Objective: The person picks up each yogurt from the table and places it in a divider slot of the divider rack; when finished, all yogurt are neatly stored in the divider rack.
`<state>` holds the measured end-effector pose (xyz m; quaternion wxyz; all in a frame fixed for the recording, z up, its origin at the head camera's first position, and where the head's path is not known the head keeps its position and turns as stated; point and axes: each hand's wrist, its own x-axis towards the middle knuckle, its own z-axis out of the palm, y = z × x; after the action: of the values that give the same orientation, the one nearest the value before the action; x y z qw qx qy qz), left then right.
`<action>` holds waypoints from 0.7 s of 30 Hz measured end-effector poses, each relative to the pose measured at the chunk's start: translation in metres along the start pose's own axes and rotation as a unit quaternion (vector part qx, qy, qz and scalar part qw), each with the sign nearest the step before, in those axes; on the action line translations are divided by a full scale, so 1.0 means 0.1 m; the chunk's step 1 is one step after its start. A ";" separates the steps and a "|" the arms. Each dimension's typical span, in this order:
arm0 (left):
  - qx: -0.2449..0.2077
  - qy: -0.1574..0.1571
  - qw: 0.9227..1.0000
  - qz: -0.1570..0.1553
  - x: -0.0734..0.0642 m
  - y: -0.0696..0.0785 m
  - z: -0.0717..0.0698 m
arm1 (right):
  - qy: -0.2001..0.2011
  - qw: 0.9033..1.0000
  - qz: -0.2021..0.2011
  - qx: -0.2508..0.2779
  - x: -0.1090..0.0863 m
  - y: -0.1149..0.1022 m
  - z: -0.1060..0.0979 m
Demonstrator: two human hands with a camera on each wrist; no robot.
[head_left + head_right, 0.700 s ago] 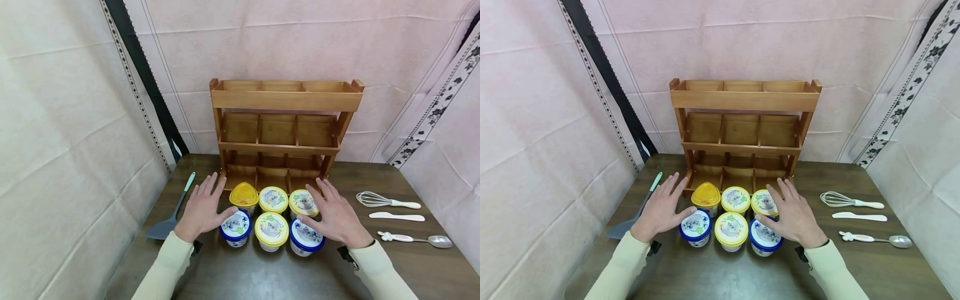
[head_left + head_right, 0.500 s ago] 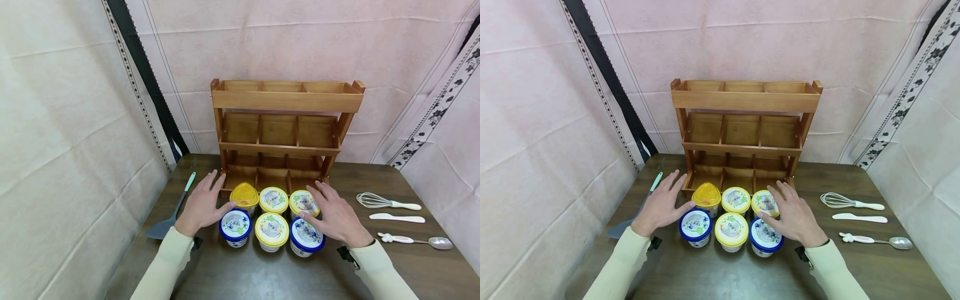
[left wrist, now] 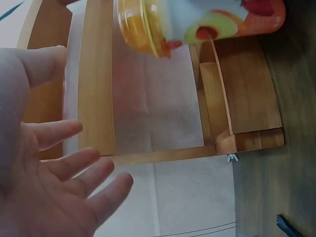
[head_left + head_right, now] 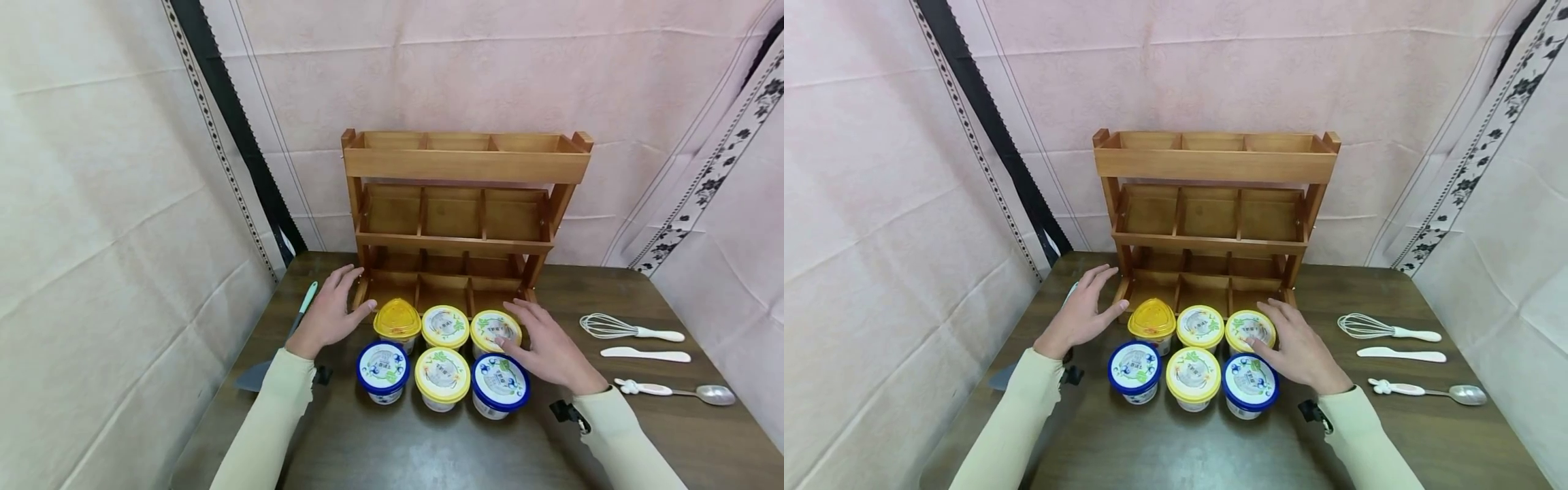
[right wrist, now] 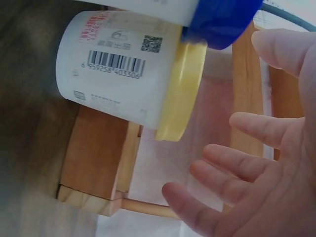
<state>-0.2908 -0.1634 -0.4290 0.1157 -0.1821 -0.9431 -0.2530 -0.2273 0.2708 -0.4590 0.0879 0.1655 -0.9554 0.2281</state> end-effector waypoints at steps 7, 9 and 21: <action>-0.028 0.031 0.999 0.005 0.19 -0.10 -0.04 | 0.007 0.999 0.011 0.053 0.02 0.10 0.05; -0.036 0.044 0.998 0.010 0.24 -0.13 -0.04 | 0.007 0.997 0.024 0.072 0.02 0.12 0.07; -0.149 0.095 0.984 0.015 0.64 -0.35 -0.11 | -0.001 0.985 0.074 0.153 -0.04 0.33 0.23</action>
<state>-0.3613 -0.1795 -0.4149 0.1798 -0.1866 -0.8767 -0.4053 -0.2380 0.2891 -0.4939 0.0433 0.1059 -0.9190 0.3772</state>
